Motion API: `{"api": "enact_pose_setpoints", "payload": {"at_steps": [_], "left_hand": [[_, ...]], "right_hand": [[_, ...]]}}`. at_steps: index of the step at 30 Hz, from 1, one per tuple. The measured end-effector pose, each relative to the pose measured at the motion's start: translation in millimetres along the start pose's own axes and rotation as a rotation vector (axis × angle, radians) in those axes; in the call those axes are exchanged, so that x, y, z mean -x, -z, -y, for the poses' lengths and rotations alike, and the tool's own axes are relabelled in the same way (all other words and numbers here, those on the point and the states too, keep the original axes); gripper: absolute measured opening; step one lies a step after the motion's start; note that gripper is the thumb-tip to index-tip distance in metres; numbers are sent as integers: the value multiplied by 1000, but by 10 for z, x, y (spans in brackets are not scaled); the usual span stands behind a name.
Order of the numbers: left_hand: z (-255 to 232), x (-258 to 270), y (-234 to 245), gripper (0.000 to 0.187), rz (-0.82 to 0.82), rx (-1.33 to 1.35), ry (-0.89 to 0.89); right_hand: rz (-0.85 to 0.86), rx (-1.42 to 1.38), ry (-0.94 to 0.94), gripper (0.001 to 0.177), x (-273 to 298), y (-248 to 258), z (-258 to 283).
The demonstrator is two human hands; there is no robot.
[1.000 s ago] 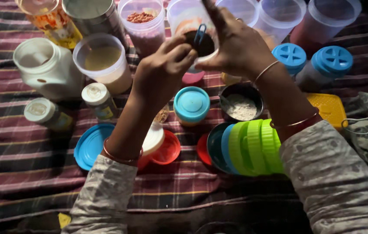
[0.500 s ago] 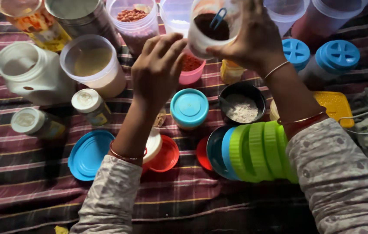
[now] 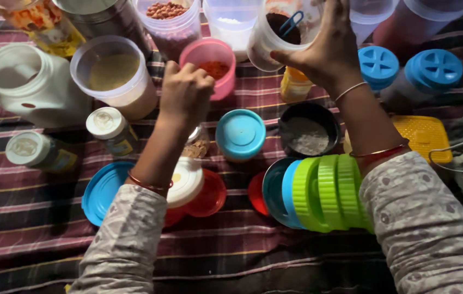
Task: The person opens various plastic and glass containers filled with spices and dry goods, removes the lids, and places them on a striped cloth. They then use a cloth to wipe the exterior of a yellow container and a white lid.
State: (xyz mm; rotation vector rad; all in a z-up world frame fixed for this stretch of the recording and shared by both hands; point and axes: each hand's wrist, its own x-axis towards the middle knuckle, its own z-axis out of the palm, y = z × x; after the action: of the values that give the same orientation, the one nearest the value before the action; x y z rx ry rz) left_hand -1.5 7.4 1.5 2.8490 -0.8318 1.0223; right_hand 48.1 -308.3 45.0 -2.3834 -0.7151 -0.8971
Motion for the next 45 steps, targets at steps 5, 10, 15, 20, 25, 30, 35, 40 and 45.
{"api": "enact_pose_setpoints", "payload": {"at_steps": [5, 10, 15, 20, 25, 30, 35, 40, 45], "left_hand": [[157, 138, 69, 13, -8, -35, 52], [183, 246, -5, 16, 24, -44, 119], [159, 279, -82, 16, 140, -12, 202], [15, 347, -12, 29, 90, -32, 254], [-247, 356, 124, 52, 138, -64, 322], [-482, 276, 286, 51, 189, 16, 254], [-720, 304, 575, 49, 197, 71, 220], [-1067, 519, 808, 46, 135, 193, 289], [-1618, 818, 939, 40, -173, 419, 303]], "right_hand": [[122, 19, -82, 108, 3, -327, 228], [257, -43, -232, 118, 77, -584, 443], [411, -10, -386, 119, 218, -838, 418], [347, 32, -312, 120, 379, -986, 276], [425, 27, -376, 127, 448, -1056, 199], [514, -15, -440, 135, 473, -1069, 142], [564, -38, -279, 133, 418, -925, 199], [628, -71, -183, 125, 480, -496, 489], [655, -204, -91, 106, 809, 171, 922]]}}
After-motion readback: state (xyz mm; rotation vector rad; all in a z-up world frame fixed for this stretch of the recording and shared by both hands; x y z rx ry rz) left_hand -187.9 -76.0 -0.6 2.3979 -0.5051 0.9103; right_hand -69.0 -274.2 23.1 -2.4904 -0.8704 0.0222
